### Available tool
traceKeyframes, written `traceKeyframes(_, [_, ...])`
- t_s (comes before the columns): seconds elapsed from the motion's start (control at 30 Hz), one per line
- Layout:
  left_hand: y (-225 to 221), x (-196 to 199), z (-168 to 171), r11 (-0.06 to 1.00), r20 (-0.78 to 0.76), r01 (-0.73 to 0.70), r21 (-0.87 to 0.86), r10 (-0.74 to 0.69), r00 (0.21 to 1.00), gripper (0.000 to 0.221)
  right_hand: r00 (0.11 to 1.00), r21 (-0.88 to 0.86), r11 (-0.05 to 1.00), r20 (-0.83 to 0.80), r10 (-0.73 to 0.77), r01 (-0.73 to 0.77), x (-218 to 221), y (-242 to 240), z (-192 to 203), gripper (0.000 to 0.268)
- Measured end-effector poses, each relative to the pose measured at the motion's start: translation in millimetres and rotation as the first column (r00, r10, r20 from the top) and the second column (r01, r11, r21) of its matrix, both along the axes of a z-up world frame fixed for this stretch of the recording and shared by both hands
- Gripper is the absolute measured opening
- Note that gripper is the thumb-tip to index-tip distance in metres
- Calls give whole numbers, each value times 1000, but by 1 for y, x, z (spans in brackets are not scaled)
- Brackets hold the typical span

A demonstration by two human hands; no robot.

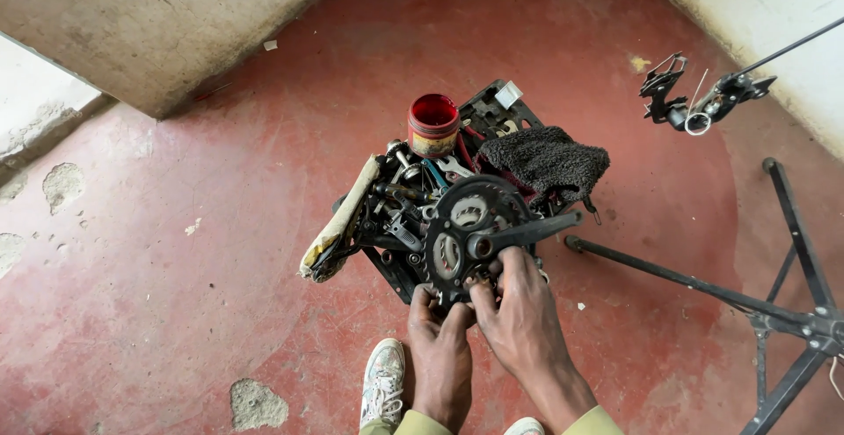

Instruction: Disassembling a bicycle crankset using a screwdriver to pry apart the chainrings and components.

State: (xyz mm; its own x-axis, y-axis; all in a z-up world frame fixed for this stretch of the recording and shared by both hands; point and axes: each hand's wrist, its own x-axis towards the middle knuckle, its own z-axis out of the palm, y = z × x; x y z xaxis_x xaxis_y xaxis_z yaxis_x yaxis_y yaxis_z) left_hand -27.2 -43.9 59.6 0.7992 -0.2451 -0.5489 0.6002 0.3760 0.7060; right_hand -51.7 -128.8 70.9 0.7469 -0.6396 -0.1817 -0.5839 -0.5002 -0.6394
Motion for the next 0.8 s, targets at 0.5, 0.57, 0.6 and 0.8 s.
traceKeyframes(0.5, [5, 3, -10, 998, -117, 62, 16, -59, 991, 23, 883, -118, 977, -456, 106, -178, 6, 7, -14, 27])
traceKeyframes(0.57, [7, 2, -12, 997, -87, 80, 9, -79, 993, 26, 865, -167, 965, -493, 98, -204, 5, 8, -19, 26])
traceKeyframes(0.6, [7, 1, -13, 995, -58, 103, 1, -102, 993, 29, 844, -216, 949, -530, 82, -228, 4, 7, -22, 24])
traceKeyframes(0.8, [5, 6, 4, 990, -126, 106, -94, -118, 985, 41, 857, -256, 919, -497, 140, -299, 3, 5, -8, 16])
